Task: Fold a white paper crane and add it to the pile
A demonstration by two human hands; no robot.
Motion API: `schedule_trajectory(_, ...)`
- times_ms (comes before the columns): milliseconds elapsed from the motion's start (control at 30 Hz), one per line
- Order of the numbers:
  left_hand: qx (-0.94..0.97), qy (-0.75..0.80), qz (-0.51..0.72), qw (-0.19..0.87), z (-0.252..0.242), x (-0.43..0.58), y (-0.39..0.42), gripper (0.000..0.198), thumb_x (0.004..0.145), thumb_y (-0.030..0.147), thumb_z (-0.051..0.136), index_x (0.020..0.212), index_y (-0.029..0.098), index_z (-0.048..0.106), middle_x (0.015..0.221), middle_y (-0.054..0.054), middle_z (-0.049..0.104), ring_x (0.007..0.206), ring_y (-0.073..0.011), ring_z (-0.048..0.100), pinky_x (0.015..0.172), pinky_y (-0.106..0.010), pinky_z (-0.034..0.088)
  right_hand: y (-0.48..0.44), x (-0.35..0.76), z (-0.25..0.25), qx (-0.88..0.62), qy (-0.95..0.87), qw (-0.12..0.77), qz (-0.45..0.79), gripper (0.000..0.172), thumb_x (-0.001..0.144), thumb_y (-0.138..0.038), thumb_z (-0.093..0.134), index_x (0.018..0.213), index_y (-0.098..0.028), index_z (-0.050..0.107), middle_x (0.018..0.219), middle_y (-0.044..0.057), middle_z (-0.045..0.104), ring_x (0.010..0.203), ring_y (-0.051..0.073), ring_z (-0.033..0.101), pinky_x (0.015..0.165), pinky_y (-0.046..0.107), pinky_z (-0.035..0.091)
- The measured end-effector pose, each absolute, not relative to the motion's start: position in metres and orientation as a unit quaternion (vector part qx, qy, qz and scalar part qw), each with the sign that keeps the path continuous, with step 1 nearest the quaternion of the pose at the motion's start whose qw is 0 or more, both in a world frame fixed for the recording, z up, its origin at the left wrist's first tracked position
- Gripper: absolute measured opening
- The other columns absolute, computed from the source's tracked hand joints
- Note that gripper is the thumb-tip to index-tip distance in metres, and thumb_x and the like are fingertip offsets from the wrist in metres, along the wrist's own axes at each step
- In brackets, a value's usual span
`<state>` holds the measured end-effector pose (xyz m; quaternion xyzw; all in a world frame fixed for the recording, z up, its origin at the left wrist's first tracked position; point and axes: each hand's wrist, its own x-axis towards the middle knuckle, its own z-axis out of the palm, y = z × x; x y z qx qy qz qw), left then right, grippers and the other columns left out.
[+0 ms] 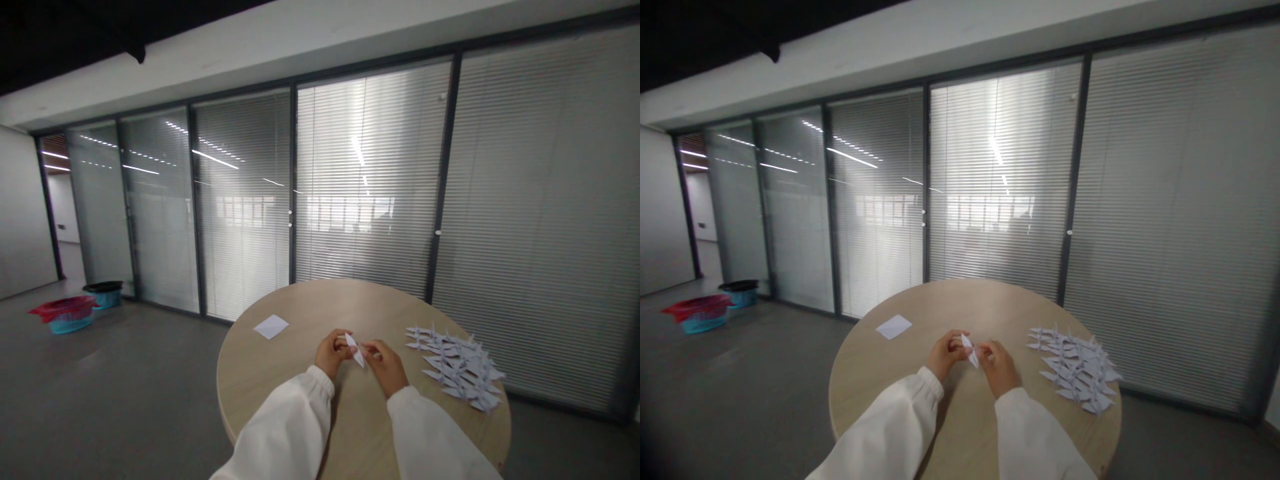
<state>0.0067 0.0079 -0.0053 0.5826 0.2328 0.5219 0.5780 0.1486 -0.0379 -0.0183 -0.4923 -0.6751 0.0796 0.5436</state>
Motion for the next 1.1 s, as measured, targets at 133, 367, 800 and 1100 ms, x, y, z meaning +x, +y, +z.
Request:
schedule_trajectory(133, 0.596, 0.233, 0.500, 0.584, -0.0085, 0.0067, 0.0087, 0.045, 0.049, 0.021, 0.071, 0.088, 0.013, 0.052, 0.069, -0.003, 0.063, 0.061, -0.0145, 0.059, 0.061, -0.029, 0.048, -0.0395, 0.1487, -0.0150, -0.478, -0.679, 0.556, 0.040, 0.013, 0.073, -0.029, 0.048, 0.076, -0.020, 0.057, 0.076, 0.002, 0.057, 0.072, 0.015, 0.054, 0.059, 0.023, 0.043)
schedule_trajectory(367, 0.608, 0.246, 0.496, 0.569, -0.0092, 0.0069, 0.0088, 0.045, 0.048, 0.022, 0.072, 0.089, 0.013, 0.053, 0.066, -0.002, 0.062, 0.059, -0.0138, 0.058, 0.059, -0.028, 0.047, -0.0402, 0.1468, -0.0137, -0.470, -0.692, 0.547, 0.006, 0.011, 0.073, -0.026, 0.047, 0.072, -0.020, 0.056, 0.074, 0.002, 0.055, 0.072, 0.015, 0.052, 0.062, 0.025, 0.042)
schedule_trajectory(800, 0.607, 0.248, 0.475, 0.588, -0.0078, 0.0085, 0.0066, 0.037, 0.049, 0.026, 0.071, 0.081, 0.012, 0.058, 0.067, -0.004, 0.062, 0.063, -0.0162, 0.058, 0.061, -0.029, 0.047, -0.0382, 0.1460, -0.0177, -0.480, -0.699, 0.529, 0.012, 0.009, 0.071, -0.027, 0.049, 0.071, -0.020, 0.054, 0.074, 0.002, 0.054, 0.072, 0.015, 0.052, 0.060, 0.024, 0.043)
schedule_trajectory(1100, 0.598, 0.224, 0.476, 0.604, -0.0102, 0.0112, 0.0063, 0.045, 0.051, 0.030, 0.070, 0.090, 0.014, 0.053, 0.069, -0.003, 0.061, 0.066, -0.0146, 0.058, 0.065, -0.030, 0.047, -0.0334, 0.1491, -0.0221, -0.498, -0.678, 0.540, -0.011, 0.010, 0.071, -0.028, 0.048, 0.068, -0.019, 0.052, 0.070, 0.001, 0.053, 0.069, 0.014, 0.051, 0.060, 0.024, 0.042)
